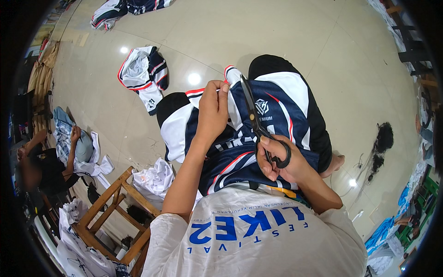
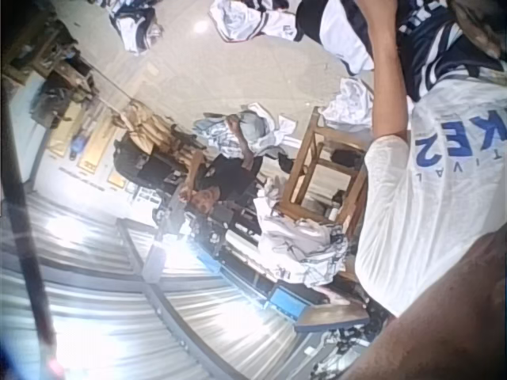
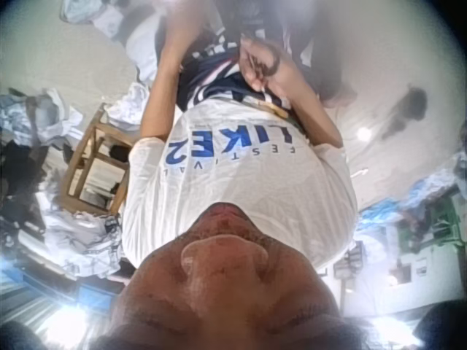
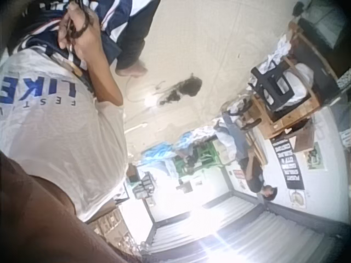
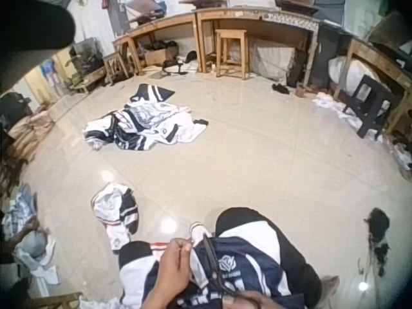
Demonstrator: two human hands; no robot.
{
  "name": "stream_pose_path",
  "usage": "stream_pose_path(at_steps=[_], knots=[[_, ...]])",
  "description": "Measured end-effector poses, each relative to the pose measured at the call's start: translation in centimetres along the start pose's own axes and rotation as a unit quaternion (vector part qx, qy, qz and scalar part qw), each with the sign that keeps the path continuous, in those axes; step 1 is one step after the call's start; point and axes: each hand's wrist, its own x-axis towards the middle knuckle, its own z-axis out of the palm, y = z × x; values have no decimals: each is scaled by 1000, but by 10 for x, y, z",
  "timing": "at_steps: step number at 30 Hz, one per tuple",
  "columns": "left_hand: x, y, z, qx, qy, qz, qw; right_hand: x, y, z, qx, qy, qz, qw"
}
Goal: The person sits on the floor and uses scissors to trim loose threads and excess fabric from the collar and seams of a sports jersey. They handle the garment with both hands, turning it over to access different areas while cutting.
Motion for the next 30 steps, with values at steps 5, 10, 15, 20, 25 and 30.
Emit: stream_pose_path(at_steps=[5,10,15,20,25,30], knots=[[3,-7,1,-35,1,-35,999,-10,4,3,-38,-15,48,998],[3,-7,3,-39,12,-25,999,-7,10,2,-31,-28,39,998],[3,-7,3,-30,17,-5,999,-5,9,2,-11,-33,35,999],[3,-6,2,-26,19,-5,999,-5,6,5,-11,-28,37,999],[3,-4,3,-9,21,5,1000,-2,5,5,-9,-26,38,999],[2,-4,3,23,28,47,998,2,8,4,-15,-27,31,999]])
